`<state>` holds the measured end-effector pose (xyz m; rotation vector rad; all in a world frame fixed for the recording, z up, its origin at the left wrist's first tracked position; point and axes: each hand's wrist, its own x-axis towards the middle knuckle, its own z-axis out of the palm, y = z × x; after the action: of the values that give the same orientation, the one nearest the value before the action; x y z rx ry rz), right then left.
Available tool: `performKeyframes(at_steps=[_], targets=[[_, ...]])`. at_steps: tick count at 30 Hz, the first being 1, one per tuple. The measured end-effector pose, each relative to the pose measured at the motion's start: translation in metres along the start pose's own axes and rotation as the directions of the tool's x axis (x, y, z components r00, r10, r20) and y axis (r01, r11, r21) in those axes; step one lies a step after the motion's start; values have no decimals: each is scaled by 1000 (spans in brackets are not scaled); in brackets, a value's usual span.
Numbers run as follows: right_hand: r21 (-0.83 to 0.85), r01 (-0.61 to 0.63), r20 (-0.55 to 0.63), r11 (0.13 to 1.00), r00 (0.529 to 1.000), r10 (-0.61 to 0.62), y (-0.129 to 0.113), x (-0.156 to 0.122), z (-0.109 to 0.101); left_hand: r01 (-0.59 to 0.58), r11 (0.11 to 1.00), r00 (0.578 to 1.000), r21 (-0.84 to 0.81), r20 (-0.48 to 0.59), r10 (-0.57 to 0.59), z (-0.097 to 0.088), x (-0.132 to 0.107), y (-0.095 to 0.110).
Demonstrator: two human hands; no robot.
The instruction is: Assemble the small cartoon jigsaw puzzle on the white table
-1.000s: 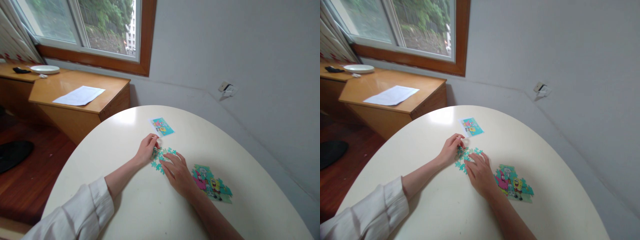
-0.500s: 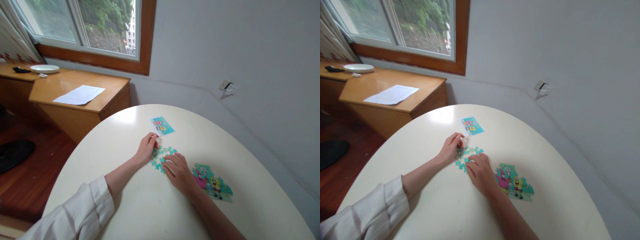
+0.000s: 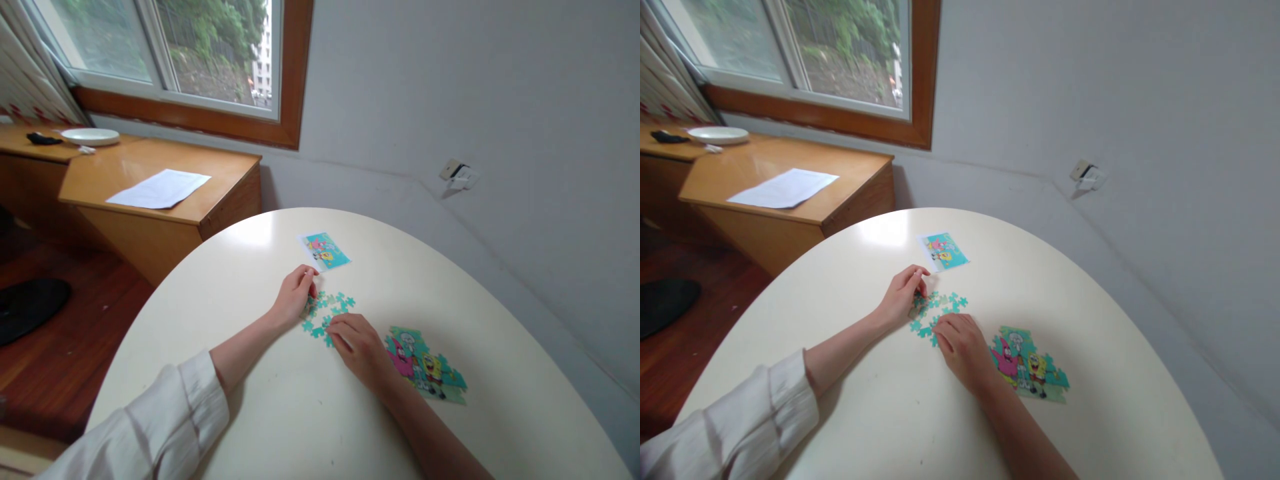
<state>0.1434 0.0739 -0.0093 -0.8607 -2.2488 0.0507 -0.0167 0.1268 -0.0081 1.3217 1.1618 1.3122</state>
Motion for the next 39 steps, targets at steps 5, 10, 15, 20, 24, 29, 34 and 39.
performKeyframes(at_steps=[5,10,15,20,24,29,34,39], targets=[[9,14,18,1000,1000,-14,1,0,0,-7,1000,1000,8,-7,7,1,0,-1],[-13,4,25,1000,1000,-4,1,-1,1,-5,1000,1000,18,-9,5,1,0,-1],[-37,-7,65,999,998,10,2,-2,1,-11,1000,1000,30,2,10,0,0,-1],[-30,-10,88,1000,996,12,2,-3,0,-8,999,1000,42,4,8,0,0,-1],[-10,-43,88,999,995,44,1,-4,-1,-7,999,1000,46,8,7,0,0,-1],[22,-108,21,994,994,108,3,-5,0,-4,999,1000,46,3,4,0,0,0],[10,-105,-53,994,993,105,7,-5,1,4,999,1000,41,-6,-4,1,-1,3],[2,-125,-76,992,989,124,7,-5,1,6,999,1000,42,-12,-6,1,0,3]])
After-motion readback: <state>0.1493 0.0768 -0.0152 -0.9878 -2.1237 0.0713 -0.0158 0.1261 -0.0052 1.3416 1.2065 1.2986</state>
